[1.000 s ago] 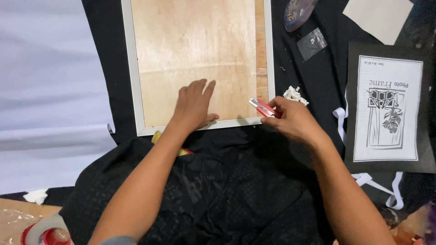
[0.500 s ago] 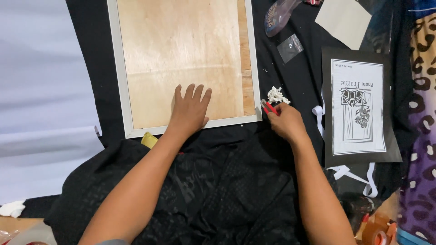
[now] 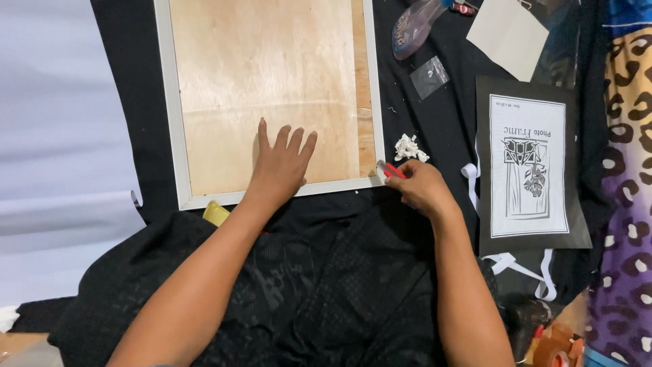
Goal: Trimming the edges of a wooden board with a utility knife to fit it into a picture frame.
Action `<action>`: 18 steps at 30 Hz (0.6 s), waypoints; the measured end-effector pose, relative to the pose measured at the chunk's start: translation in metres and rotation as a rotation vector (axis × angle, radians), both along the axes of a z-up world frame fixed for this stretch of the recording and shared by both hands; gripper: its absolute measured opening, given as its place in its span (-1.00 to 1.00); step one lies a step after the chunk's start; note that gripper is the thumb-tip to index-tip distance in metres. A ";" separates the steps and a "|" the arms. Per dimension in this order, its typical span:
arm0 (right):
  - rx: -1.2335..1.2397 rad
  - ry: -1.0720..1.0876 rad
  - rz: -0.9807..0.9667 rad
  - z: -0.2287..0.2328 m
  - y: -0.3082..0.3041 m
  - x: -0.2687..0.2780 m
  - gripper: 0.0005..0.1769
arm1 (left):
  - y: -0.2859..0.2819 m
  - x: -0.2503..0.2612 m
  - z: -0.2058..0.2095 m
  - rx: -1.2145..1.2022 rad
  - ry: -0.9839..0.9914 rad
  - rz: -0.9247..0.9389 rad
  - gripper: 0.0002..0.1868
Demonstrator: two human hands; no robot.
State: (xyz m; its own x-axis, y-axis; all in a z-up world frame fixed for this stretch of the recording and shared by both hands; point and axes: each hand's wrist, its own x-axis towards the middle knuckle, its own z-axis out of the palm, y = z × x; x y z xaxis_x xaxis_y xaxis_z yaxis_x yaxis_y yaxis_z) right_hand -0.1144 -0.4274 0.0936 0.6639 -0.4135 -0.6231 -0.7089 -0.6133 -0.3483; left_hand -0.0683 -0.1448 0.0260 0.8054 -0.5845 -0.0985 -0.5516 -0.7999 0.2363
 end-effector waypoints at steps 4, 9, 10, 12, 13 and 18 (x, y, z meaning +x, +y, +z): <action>-0.005 -0.112 -0.030 -0.012 -0.004 0.014 -0.56 | -0.005 -0.003 -0.017 -0.017 -0.005 -0.007 0.00; -0.154 -0.102 0.080 -0.045 -0.011 0.027 -0.38 | -0.011 -0.008 -0.039 -0.094 -0.092 -0.009 -0.11; -0.152 -0.112 0.082 -0.050 -0.014 0.029 -0.38 | -0.012 -0.007 -0.037 -0.091 -0.101 -0.006 -0.11; -0.157 -0.093 0.091 -0.063 -0.018 0.029 -0.43 | -0.011 -0.008 -0.034 -0.102 -0.116 -0.007 -0.18; -0.153 -0.094 0.089 -0.067 -0.019 0.030 -0.43 | -0.011 -0.008 -0.034 -0.099 -0.117 -0.008 -0.18; -0.097 -0.189 0.053 -0.094 -0.026 0.030 -0.57 | -0.011 -0.008 -0.028 -0.073 -0.044 0.009 -0.24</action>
